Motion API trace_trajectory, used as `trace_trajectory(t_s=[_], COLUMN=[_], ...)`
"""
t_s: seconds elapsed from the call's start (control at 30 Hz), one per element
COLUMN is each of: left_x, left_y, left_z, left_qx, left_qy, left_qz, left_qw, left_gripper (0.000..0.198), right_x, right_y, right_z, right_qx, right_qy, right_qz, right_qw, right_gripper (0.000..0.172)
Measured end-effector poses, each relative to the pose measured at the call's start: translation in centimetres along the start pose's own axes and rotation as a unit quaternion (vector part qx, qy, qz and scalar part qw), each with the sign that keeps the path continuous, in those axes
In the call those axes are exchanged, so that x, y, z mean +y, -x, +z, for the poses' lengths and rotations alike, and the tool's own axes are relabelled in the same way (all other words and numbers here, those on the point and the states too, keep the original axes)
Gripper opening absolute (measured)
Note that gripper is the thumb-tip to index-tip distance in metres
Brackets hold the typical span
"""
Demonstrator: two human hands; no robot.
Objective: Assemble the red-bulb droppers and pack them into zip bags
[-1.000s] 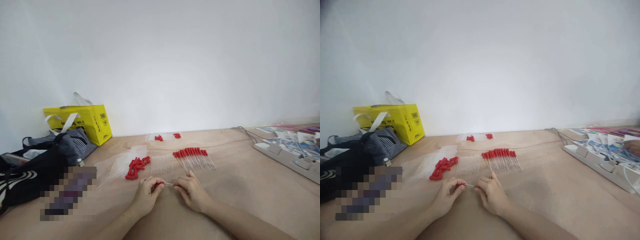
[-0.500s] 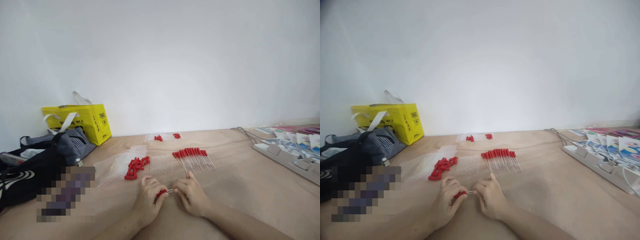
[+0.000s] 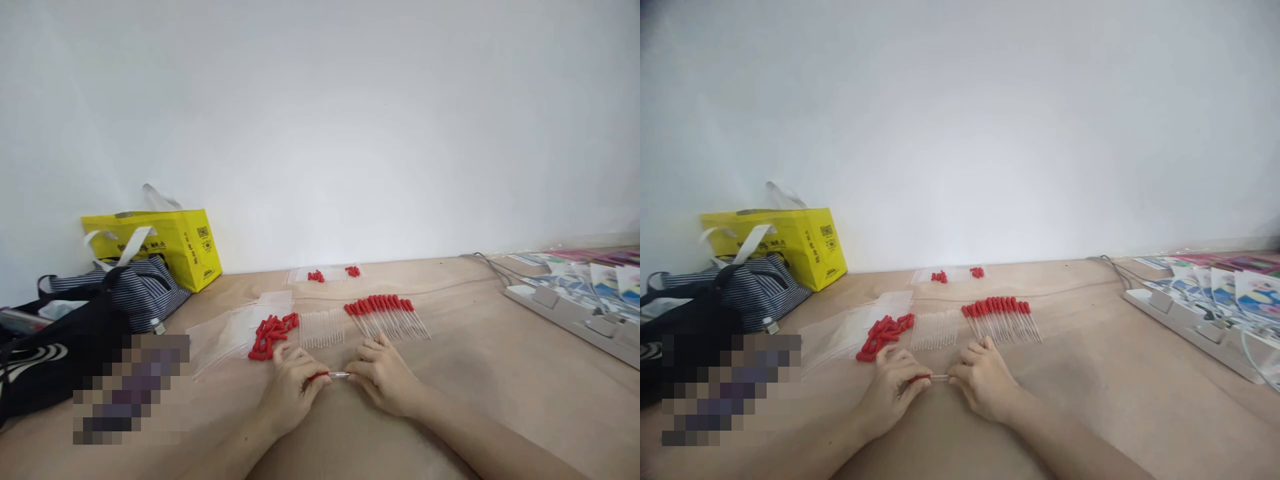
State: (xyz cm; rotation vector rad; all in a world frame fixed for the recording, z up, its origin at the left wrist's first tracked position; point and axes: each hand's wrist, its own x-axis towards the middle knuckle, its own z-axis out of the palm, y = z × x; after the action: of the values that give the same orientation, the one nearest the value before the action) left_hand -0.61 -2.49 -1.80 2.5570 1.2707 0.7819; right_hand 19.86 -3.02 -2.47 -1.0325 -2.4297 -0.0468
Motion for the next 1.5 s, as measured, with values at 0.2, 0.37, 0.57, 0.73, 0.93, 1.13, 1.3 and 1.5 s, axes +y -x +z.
trace_trajectory(t_s=[0.2,0.37,0.57,0.73,0.93,1.13,1.3,1.5], left_x=[-0.6,-2.2,-4.6,-5.3,-5.1,-4.8,-6.5,-9.1], left_y=[0.1,-0.3,-0.9,-1.0,-1.1,-1.3,-2.8,-5.0], left_z=[-0.1,-1.0,-2.4,-2.8,-2.3,-2.8,-4.4,-5.2], left_qx=[-0.008,0.076,0.123,0.116,0.138,0.142,0.099,0.055], left_qy=[-0.010,-0.080,-0.205,-0.218,-0.238,-0.239,-0.225,-0.208], left_qz=[0.006,-0.067,-0.211,-0.254,-0.241,-0.268,-0.318,-0.325], left_qw=[1.000,0.992,0.948,0.935,0.931,0.923,0.915,0.921], left_gripper=[0.015,0.064,0.036,0.028,0.019,0.019,0.022,0.016], right_x=[-0.5,0.3,1.6,1.5,1.9,2.1,2.1,2.4], right_y=[0.4,-0.5,-3.7,-5.6,-6.1,-6.0,-7.1,-9.0], right_z=[0.5,1.0,1.9,2.8,3.4,3.5,3.0,2.7], right_qx=[-0.006,0.037,0.023,0.014,0.031,0.044,0.011,-0.041], right_qy=[0.019,0.019,0.069,0.103,0.098,0.085,0.102,0.103], right_qz=[0.004,0.169,0.344,0.378,0.392,0.381,0.385,0.417], right_qw=[1.000,0.985,0.936,0.920,0.914,0.920,0.917,0.902], right_gripper=[0.018,0.021,0.028,0.032,0.021,0.017,0.023,0.024])
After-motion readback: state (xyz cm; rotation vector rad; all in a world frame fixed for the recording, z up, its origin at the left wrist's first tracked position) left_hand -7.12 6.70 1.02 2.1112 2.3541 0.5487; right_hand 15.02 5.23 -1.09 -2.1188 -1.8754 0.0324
